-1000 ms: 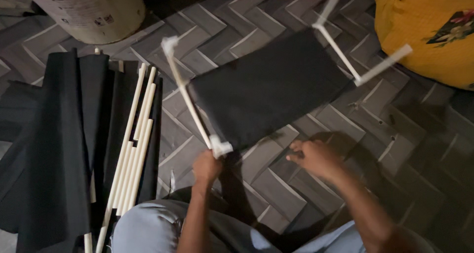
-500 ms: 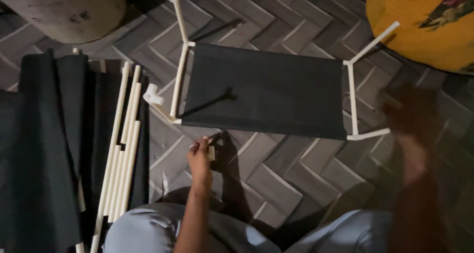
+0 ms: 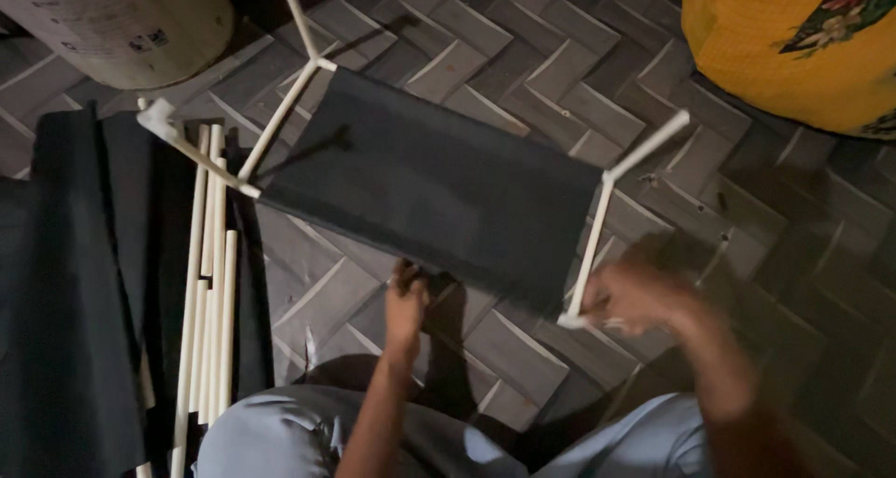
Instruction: The person assembles a small furniture frame using white plastic pipes and connectors, then attaches a black fabric panel to the frame. They connect multiple pipe segments and joints, insert the fabric into the frame, and secure the structure.
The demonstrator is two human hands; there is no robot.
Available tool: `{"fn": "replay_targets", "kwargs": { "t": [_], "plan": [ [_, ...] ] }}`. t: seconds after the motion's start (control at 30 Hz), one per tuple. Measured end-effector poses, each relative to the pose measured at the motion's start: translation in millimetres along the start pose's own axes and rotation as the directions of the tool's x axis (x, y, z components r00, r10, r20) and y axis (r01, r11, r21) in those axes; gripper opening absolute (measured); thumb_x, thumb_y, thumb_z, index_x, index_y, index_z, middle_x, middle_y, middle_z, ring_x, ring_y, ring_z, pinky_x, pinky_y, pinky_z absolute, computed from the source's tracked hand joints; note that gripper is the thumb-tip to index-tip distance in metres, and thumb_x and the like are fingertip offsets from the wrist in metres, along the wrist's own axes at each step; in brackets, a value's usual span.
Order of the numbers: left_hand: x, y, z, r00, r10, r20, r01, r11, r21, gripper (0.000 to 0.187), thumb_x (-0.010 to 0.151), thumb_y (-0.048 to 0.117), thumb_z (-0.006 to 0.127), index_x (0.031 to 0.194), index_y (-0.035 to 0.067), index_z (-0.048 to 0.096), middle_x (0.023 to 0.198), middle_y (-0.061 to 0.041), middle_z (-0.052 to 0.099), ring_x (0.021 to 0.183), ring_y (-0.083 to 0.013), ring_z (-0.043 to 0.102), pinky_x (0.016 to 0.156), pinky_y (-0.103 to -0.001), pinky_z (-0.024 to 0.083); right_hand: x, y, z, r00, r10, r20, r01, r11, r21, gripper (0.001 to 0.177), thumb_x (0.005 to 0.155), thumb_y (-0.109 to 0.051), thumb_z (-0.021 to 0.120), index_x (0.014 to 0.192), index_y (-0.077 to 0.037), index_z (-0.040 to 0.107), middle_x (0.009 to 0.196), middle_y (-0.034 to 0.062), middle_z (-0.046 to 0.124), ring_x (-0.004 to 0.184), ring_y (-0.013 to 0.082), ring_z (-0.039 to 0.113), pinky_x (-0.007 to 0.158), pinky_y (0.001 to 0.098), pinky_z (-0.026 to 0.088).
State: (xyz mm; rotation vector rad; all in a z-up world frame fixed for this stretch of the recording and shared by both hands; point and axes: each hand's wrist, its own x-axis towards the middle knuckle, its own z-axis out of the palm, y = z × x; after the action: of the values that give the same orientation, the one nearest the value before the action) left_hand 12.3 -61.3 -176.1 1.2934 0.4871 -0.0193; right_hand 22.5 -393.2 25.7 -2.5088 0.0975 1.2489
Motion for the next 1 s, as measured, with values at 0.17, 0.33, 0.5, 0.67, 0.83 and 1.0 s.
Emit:
{"fn": "replay_targets", "kwargs": {
  "t": [0.17, 0.33, 0.5, 0.67, 0.83, 1.0],
  "plan": [
    [-4.5, 9.7, 1.8, 0.99, -0.004, 0.138, -0.001, 0.999, 0.034, 0.065, 0.09, 0.005, 0.054, 0.153, 0.013, 0.038, 0.124, 0.001, 0.065, 0.092, -0.009, 0.063, 0.078, -0.026, 0.055, -55.3, -71.2, 20.0, 0.959, -0.199, 0.203, 0.236, 0.955, -0.178, 0.037, 0.074, -0.023, 0.091, 0.106, -0.011, 0.077, 0.098, 0.0, 0.077, 0.068, 0.0164, 0.075, 0.068, 0.0314, 0.058],
    [6.6, 3.1, 6.2, 0.992, 0.038, 0.12, -0.049, 0.995, 0.088, 0.052, 0.094, 0.007, 0.055, 0.146, 0.007, 0.056, 0.11, -0.008, 0.068, 0.081, -0.0137, 0.058, 0.074, -0.028, 0.05, -42.6, -105.7, 38.3, 0.866, -0.5, -0.011, 0.5, 0.866, -0.028, 0.03, 0.079, -0.021, 0.083, 0.107, -0.013, 0.077, 0.089, 0.0048, 0.081, 0.075, 0.0172, 0.077, 0.065, 0.0325, 0.056],
    [8.0, 8.2, 8.1, 0.999, 0.023, -0.029, -0.025, 0.997, -0.077, 0.028, 0.1, 0.018, 0.057, 0.117, 0.001, 0.07, 0.102, -0.006, 0.071, 0.083, -0.0126, 0.064, 0.074, -0.029, 0.052, -10.2, -123.2, 53.6, 0.664, -0.555, -0.501, 0.599, 0.796, -0.088, 0.041, 0.088, -0.032, 0.075, 0.122, -0.009, 0.07, 0.113, 0.0104, 0.074, 0.099, 0.0235, 0.074, 0.082, 0.0366, 0.058],
    [-14.2, 62.7, 9.4, 0.993, -0.025, -0.115, 0.009, 0.99, -0.14, 0.03, 0.102, 0.031, 0.058, 0.104, 0.004, 0.071, 0.099, -0.005, 0.07, 0.082, -0.0085, 0.061, 0.067, -0.026, 0.047, -4.8, -78.4, 2.4, 0.504, -0.415, -0.757, 0.366, 0.897, -0.248, 0.049, 0.087, -0.041, 0.074, 0.123, -0.008, 0.068, 0.137, 0.0121, 0.061, 0.122, 0.0294, 0.061, 0.098, 0.0457, 0.052],
    [-45.8, 130.1, 8.8, 0.981, 0.168, -0.093, -0.191, 0.89, -0.414, 0.025, 0.101, 0.031, 0.051, 0.109, 0.01, 0.06, 0.096, -0.006, 0.068, 0.062, -0.0111, 0.05, 0.053, -0.027, 0.039, -21.8, -28.4, -30.8, 0.308, -0.272, -0.911, 0.321, 0.932, -0.17, 0.033, 0.094, -0.03, 0.075, 0.117, -0.006, 0.072, 0.13, 0.0125, 0.065, 0.12, 0.0288, 0.063, 0.096, 0.0435, 0.055],
    [-88.5, 182.9, 8.8, 0.988, 0.137, 0.074, -0.103, 0.929, -0.355, 0.052, 0.106, 0.049, 0.036, 0.107, 0.005, 0.065, 0.077, -0.01, 0.072, 0.056, -0.0106, 0.05, 0.048, -0.025, 0.035, -28.1, -63.7, -2.2, 0.451, -0.297, -0.842, 0.59, 0.807, 0.032, 0.024, 0.09, -0.023, 0.074, 0.108, -0.008, 0.075, 0.123, 0.0082, 0.069, 0.112, 0.0223, 0.068, 0.079, 0.035, 0.058]
  ]
}}
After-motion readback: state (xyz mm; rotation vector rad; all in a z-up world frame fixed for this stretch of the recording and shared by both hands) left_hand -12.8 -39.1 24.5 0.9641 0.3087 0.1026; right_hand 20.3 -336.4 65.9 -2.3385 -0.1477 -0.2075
